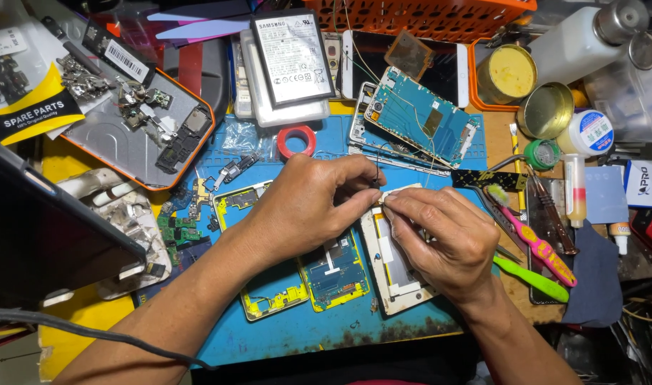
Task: Connecting a battery ribbon cable to a smartphone motherboard during a repair process on a cluttered workbench.
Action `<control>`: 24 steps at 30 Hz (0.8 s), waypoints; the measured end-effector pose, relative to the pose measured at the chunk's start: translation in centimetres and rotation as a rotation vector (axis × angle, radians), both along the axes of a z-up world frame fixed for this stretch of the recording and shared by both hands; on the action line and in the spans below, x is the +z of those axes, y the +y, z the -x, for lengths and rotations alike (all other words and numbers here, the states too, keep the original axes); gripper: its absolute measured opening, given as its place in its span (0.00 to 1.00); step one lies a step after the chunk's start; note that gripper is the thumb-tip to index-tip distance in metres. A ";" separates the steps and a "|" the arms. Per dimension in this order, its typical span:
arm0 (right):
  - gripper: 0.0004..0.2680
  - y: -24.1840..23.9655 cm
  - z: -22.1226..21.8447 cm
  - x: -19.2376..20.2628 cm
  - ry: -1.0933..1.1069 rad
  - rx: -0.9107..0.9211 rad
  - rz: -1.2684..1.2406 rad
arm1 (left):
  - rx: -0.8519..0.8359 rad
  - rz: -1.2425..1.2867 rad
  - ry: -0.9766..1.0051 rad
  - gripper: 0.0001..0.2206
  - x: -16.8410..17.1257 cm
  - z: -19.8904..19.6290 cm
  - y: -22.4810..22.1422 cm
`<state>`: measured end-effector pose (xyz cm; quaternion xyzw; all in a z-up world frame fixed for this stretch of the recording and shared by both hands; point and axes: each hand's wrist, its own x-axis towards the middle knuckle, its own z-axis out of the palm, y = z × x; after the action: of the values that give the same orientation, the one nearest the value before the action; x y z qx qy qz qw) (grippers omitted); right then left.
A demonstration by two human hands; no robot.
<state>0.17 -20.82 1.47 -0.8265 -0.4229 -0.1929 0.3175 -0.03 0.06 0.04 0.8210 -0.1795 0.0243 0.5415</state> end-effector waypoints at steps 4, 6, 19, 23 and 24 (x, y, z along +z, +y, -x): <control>0.03 0.0 0.0 0.0 0.003 -0.002 0.002 | -0.012 -0.014 -0.043 0.05 0.0 0.0 0.1; 0.03 0.0 0.0 0.0 0.000 -0.003 0.002 | -0.017 -0.033 -0.067 0.05 0.0 0.0 0.0; 0.03 0.0 0.1 -0.3 -0.022 -0.014 0.007 | 0.058 -0.053 -0.010 0.05 -0.3 0.1 -0.5; 0.03 0.0 0.2 -0.1 -0.011 -0.009 0.008 | 0.064 -0.038 0.000 0.04 -0.1 0.1 -0.5; 0.03 -0.1 0.2 -0.2 -0.012 -0.009 0.008 | 0.064 -0.038 -0.001 0.04 -0.2 0.1 -0.6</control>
<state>0.01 -20.87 1.28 -0.8285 -0.4219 -0.1978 0.3107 -0.14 -0.51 -0.11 0.8363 -0.1538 0.0386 0.5248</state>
